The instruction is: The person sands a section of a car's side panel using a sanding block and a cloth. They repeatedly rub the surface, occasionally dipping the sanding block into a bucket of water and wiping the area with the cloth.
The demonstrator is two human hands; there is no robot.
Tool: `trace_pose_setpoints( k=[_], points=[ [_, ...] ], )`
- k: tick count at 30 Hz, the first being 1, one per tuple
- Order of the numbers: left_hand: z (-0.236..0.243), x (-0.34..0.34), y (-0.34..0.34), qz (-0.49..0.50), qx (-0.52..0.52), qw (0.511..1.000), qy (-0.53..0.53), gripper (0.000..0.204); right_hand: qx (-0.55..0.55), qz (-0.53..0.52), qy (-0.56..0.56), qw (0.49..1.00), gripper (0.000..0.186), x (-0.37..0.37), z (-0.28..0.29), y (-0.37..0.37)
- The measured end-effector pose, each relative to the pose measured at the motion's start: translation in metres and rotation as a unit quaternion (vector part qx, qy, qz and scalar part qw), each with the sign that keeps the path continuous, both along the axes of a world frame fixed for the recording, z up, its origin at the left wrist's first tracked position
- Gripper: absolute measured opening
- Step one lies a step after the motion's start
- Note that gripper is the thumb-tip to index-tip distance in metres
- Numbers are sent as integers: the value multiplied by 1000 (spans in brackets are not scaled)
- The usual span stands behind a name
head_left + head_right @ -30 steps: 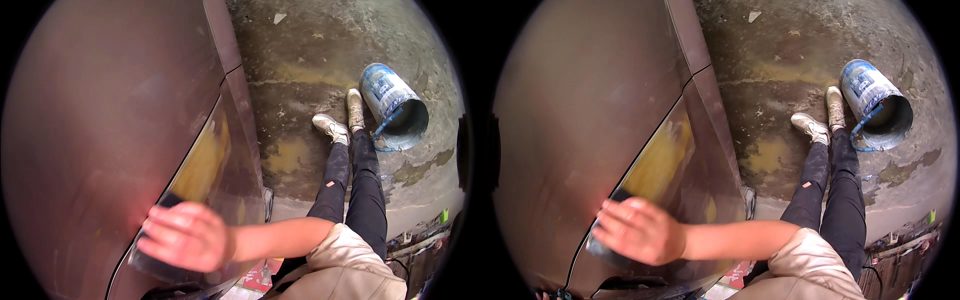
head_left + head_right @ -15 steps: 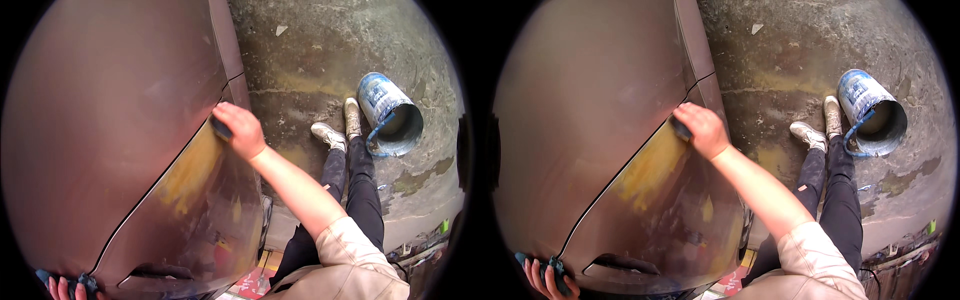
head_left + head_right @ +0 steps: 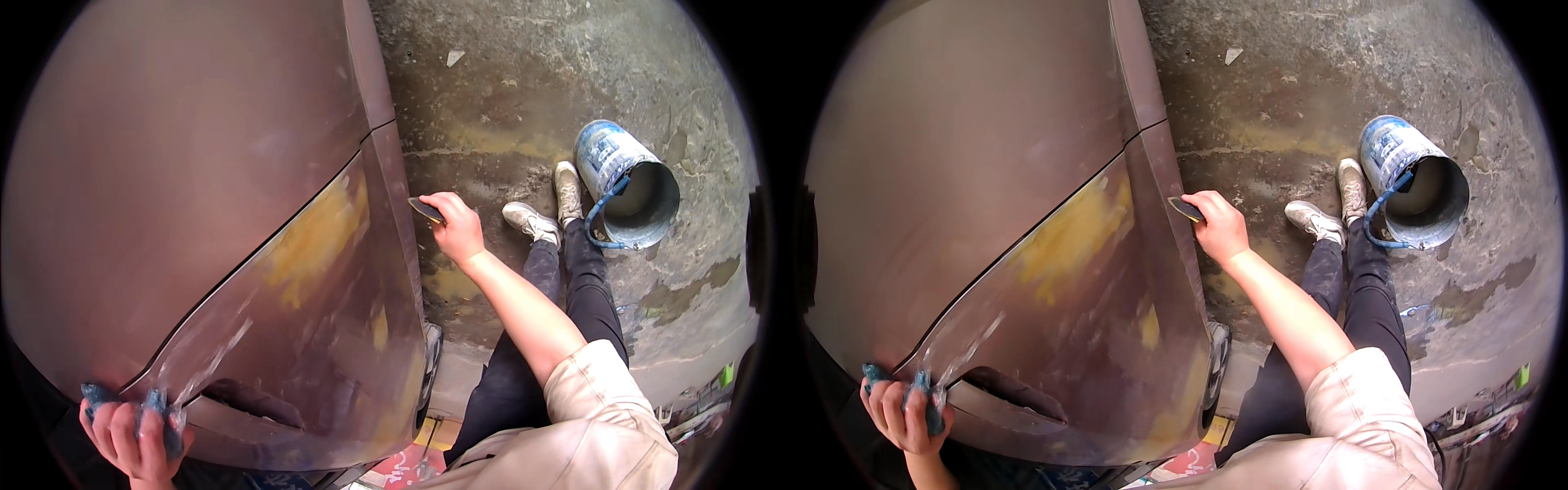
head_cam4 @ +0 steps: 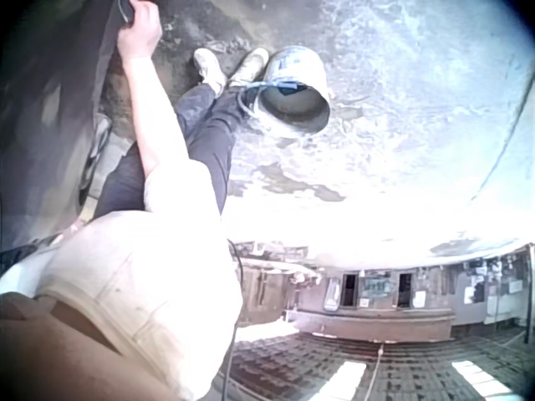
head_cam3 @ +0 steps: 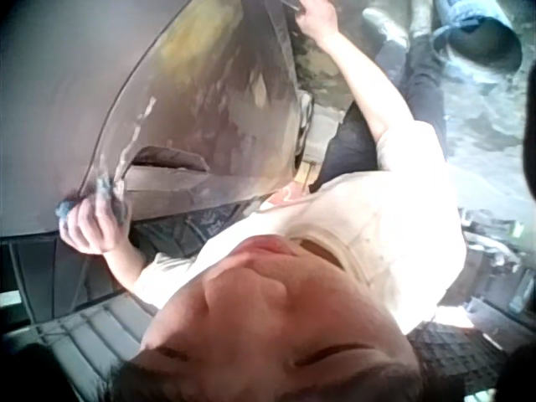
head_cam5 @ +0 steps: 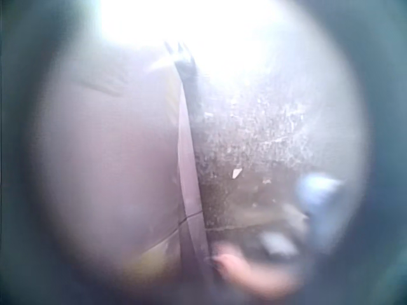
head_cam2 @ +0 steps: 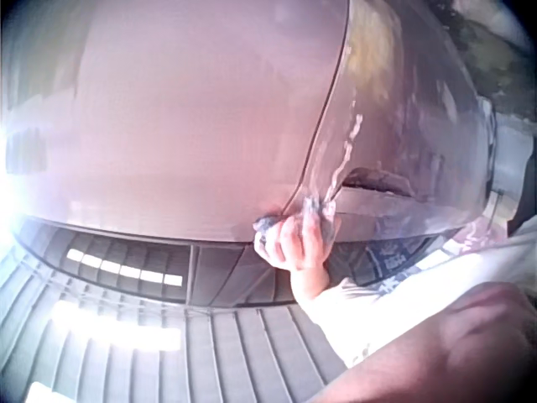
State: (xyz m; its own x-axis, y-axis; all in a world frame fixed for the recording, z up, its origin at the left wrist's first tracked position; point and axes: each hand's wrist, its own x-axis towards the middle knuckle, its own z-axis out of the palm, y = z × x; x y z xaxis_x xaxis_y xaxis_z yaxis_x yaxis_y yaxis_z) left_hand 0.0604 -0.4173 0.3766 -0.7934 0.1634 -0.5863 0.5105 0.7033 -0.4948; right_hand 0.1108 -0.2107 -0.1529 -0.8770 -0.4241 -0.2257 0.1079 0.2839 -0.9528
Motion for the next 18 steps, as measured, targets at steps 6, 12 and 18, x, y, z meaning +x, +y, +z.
trace_pose_setpoints(
  k=[6, 12, 18],
  points=[
    [-8, 7, -7, 18, -3, 999, 39, 18, -95, -32, -41, 994, 18, -23, 54, -9],
    [9, 1, -21, 9, -10, 997, 82, 16, -220, -58, -78, 971, 24, -43, 97, -25],
    [9, -4, -26, 15, 57, 997, 56, 21, -197, -26, -133, 971, 35, -46, 108, -56]
  ],
)
